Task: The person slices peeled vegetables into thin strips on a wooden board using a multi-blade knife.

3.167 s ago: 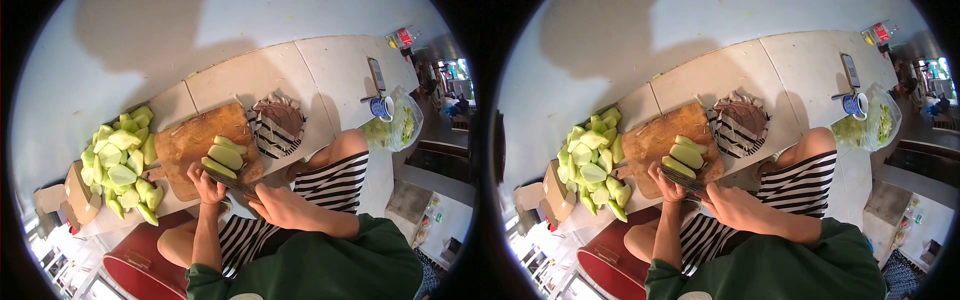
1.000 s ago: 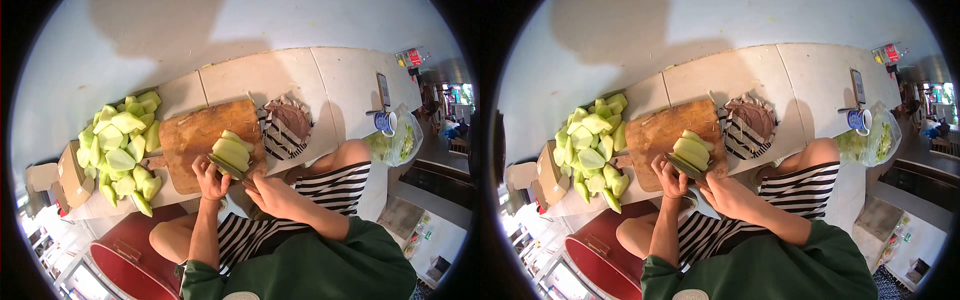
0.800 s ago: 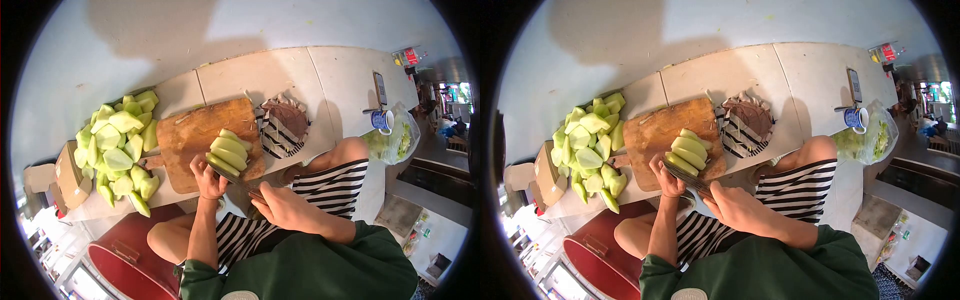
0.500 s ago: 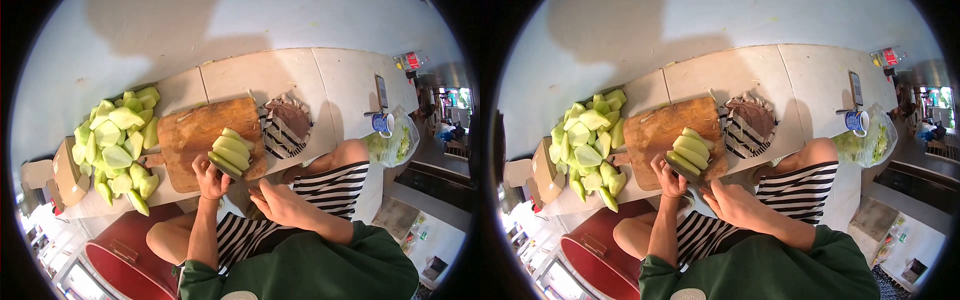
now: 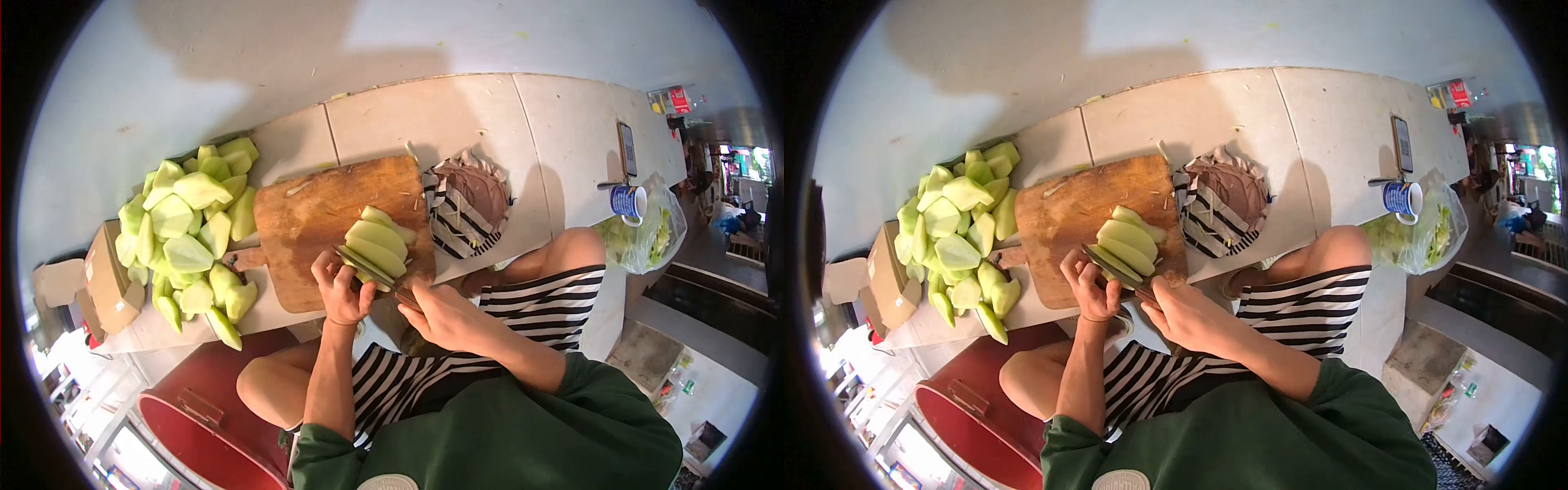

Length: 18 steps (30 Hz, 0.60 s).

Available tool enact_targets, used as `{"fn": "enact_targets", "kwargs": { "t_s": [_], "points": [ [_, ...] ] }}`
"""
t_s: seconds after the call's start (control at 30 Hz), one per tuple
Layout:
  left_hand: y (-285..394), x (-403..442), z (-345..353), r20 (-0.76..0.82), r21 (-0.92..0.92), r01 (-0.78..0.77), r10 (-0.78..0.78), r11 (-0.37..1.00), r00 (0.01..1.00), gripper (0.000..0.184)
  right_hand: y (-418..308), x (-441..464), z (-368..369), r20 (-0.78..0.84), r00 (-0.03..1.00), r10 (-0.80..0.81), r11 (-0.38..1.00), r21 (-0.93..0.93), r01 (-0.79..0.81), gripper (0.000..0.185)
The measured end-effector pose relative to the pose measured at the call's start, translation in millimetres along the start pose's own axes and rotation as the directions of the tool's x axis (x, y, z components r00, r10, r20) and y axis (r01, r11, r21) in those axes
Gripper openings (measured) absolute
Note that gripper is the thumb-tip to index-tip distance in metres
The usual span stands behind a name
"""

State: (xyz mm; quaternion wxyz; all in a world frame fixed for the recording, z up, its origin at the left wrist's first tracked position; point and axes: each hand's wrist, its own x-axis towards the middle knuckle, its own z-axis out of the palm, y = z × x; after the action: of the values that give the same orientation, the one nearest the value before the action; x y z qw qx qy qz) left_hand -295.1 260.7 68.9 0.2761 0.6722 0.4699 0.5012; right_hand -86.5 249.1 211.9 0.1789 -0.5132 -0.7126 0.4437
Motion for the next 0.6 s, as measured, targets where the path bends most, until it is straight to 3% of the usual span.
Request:
{"fn": "enact_targets", "kwargs": {
  "t_s": [0.13,0.2,0.27,0.37,0.43,0.5,0.53,0.6],
  "points": [
    [0.2,-0.4,-1.5,0.000,0.014,-0.003,0.003,1.000,1.000,0.045,10.1,1.8,5.8,0.015,1.000,-0.001,0.998,0.058,0.000,0.031],
    [-0.3,-3.7,-1.5,0.003,0.012,0.004,-0.004,1.000,1.000,0.045,17.8,4.4,14.0,0.110,0.982,0.152,0.986,0.051,-0.159,0.032],
    [-4.1,6.3,-0.5,-0.007,0.021,-0.011,0.011,1.000,1.000,0.045,19.3,8.3,12.4,0.095,0.984,0.153,0.986,0.044,-0.158,0.032],
    [-1.8,10.7,-1.2,-0.005,0.181,-0.166,0.170,0.969,0.985,0.045,18.7,4.6,16.3,0.090,0.983,0.163,0.984,0.056,-0.168,0.032],
    [-1.9,5.8,-3.9,0.014,0.178,-0.135,0.134,0.975,0.991,0.046,16.1,0.0,15.2,0.091,0.984,0.156,0.985,0.063,-0.162,0.033],
    [-1.4,2.4,-2.3,0.003,0.107,-0.074,0.074,0.992,0.997,0.045,-0.6,-6.8,0.4,-0.008,0.999,0.033,0.999,0.025,-0.033,0.031],
    [-0.1,-1.4,-2.9,-0.006,0.034,-0.005,0.005,0.999,1.000,0.046,-10.8,-10.3,-8.9,0.000,1.000,0.030,0.999,0.026,-0.030,0.031],
    [1.0,0.0,-4.5,-0.003,0.083,-0.045,0.045,0.996,0.999,0.046,-30.9,-17.5,-27.9,0.078,0.995,0.062,0.995,0.078,-0.068,0.029]
  ]
}}
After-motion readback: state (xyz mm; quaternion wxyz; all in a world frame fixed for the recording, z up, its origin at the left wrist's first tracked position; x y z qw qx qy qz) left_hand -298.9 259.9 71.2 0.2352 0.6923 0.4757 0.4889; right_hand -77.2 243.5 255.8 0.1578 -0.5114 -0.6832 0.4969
